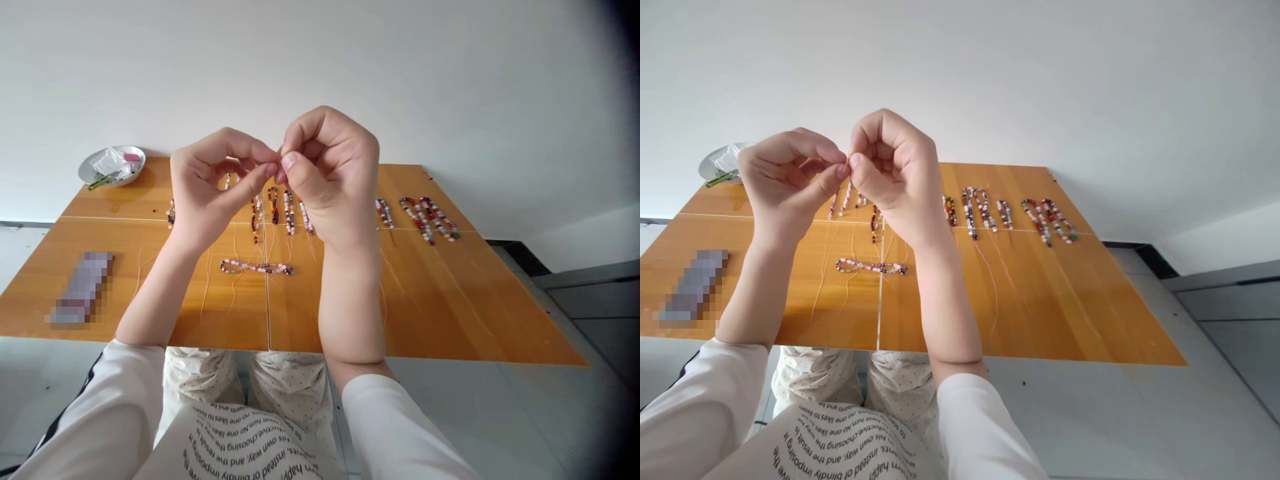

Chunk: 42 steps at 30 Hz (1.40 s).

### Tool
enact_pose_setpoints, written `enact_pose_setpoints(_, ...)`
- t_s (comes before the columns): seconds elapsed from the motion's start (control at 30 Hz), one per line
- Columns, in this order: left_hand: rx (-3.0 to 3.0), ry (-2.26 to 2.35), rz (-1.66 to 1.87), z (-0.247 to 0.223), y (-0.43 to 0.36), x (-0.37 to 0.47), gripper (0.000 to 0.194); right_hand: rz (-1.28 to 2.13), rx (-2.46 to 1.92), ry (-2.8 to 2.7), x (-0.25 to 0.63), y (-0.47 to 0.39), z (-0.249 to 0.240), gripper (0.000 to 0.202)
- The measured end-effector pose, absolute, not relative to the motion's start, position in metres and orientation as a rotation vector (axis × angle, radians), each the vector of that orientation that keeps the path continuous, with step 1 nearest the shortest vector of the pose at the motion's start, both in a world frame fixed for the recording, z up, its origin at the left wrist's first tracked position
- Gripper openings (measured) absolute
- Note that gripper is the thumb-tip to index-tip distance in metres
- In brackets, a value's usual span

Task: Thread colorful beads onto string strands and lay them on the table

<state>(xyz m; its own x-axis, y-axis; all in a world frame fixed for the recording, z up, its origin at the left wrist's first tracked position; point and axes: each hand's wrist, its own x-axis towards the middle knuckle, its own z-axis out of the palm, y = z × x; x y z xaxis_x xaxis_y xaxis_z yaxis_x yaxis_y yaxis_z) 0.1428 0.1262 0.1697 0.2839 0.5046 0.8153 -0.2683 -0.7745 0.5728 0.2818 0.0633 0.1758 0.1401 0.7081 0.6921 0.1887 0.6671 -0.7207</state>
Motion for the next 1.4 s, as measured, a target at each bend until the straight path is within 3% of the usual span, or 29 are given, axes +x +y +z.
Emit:
enact_pose_setpoints(0.3, 2.140, 0.218, 1.921, 0.158, 0.148, 0.145, 0.011, 0.575, -0.789, -1.392, 0.277, 0.074, 0.172, 0.042)
enact_pose_setpoints(0.53, 2.072, 0.405, 1.680, 0.165, 0.132, 0.138, 0.012, 0.727, -0.869, -1.361, 0.281, 0.078, 0.167, 0.033)
enact_pose_setpoints(0.77, 1.788, 0.190, 1.515, 0.165, 0.133, 0.144, 0.023, 0.916, -0.662, -1.270, 0.276, 0.090, 0.160, 0.025)
enact_pose_setpoints(1.07, 1.533, 0.214, 1.339, 0.173, 0.123, 0.144, 0.019, 0.932, -0.591, -1.193, 0.262, 0.081, 0.165, 0.006)
enact_pose_setpoints(1.4, 1.419, 0.076, 1.317, 0.168, 0.139, 0.148, 0.018, 0.751, -0.724, -1.331, 0.262, 0.084, 0.162, 0.025)
